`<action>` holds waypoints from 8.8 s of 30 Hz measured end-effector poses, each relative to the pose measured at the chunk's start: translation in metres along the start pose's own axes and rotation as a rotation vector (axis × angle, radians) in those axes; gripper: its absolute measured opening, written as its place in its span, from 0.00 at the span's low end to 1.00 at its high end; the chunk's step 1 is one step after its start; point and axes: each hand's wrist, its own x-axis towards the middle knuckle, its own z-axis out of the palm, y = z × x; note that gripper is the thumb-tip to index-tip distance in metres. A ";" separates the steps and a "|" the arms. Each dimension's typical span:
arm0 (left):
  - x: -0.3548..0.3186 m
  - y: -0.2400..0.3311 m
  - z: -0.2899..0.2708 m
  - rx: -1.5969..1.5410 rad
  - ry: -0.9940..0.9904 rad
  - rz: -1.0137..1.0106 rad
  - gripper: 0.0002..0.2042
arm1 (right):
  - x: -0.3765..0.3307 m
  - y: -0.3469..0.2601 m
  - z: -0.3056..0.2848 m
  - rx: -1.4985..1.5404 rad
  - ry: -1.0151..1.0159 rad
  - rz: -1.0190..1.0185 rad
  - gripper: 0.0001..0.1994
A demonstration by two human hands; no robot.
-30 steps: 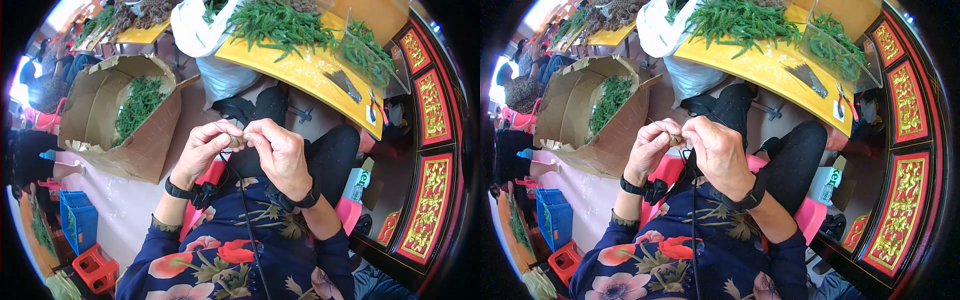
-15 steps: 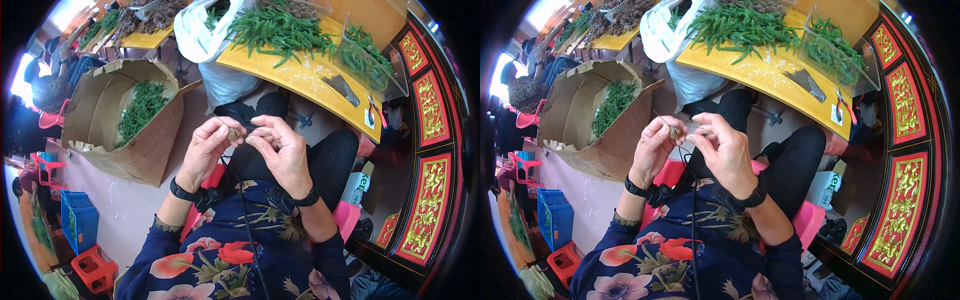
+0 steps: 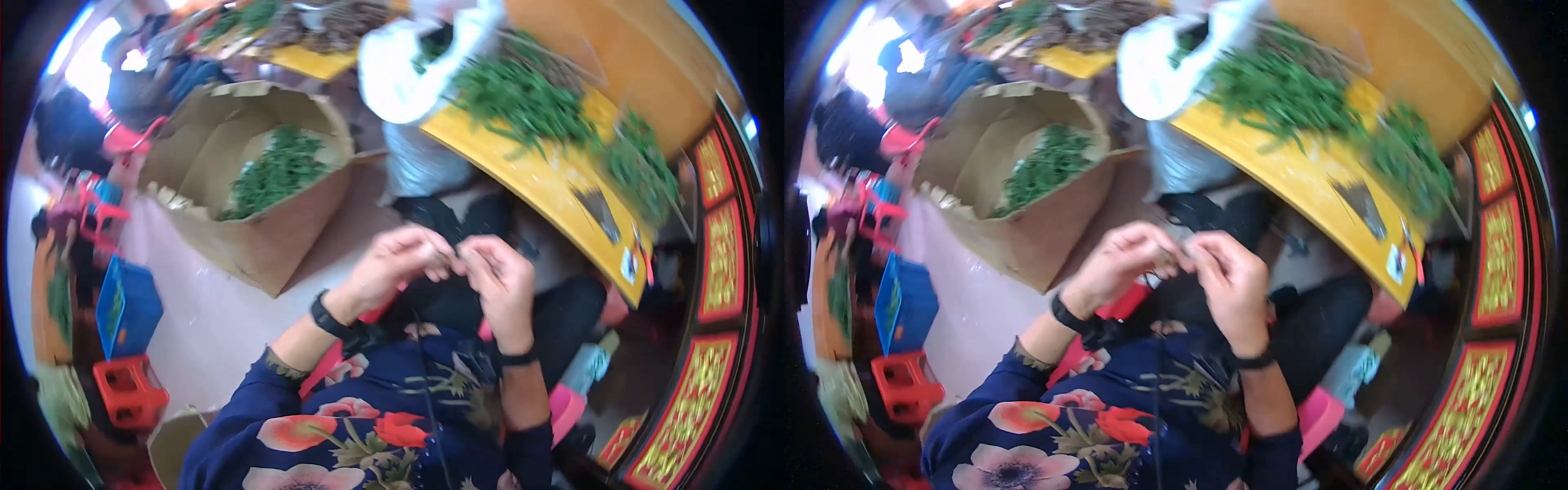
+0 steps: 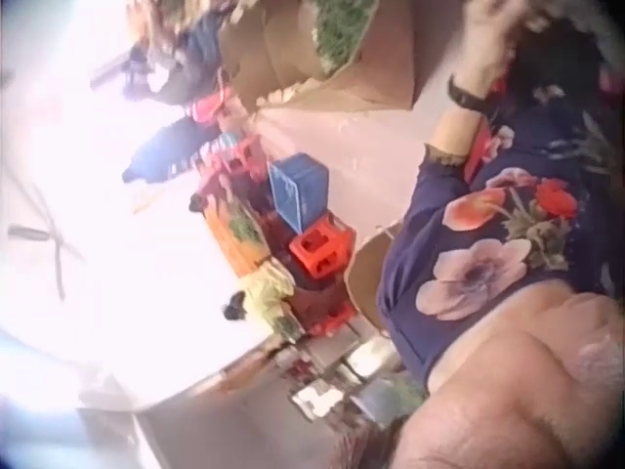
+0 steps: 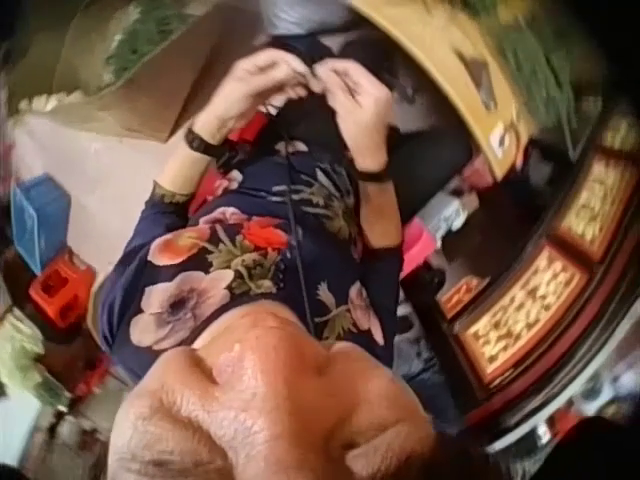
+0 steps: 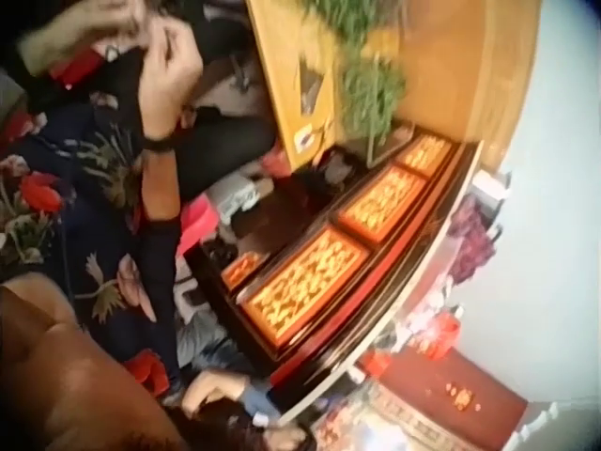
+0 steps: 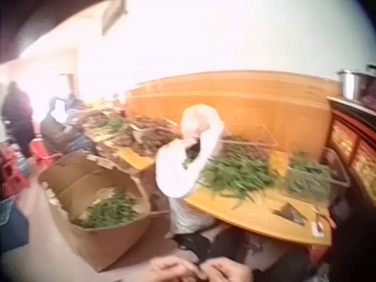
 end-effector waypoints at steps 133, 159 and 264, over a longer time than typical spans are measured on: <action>0.007 -0.021 0.043 0.037 0.122 -0.158 0.06 | -0.006 0.005 -0.039 -0.579 -0.044 -0.414 0.04; 0.020 -0.012 0.040 0.028 -0.077 -0.135 0.07 | 0.006 -0.018 -0.066 -0.757 -0.124 -0.637 0.11; 0.155 -0.017 0.071 1.772 0.133 0.849 0.15 | 0.065 0.003 -0.126 0.328 0.112 0.198 0.03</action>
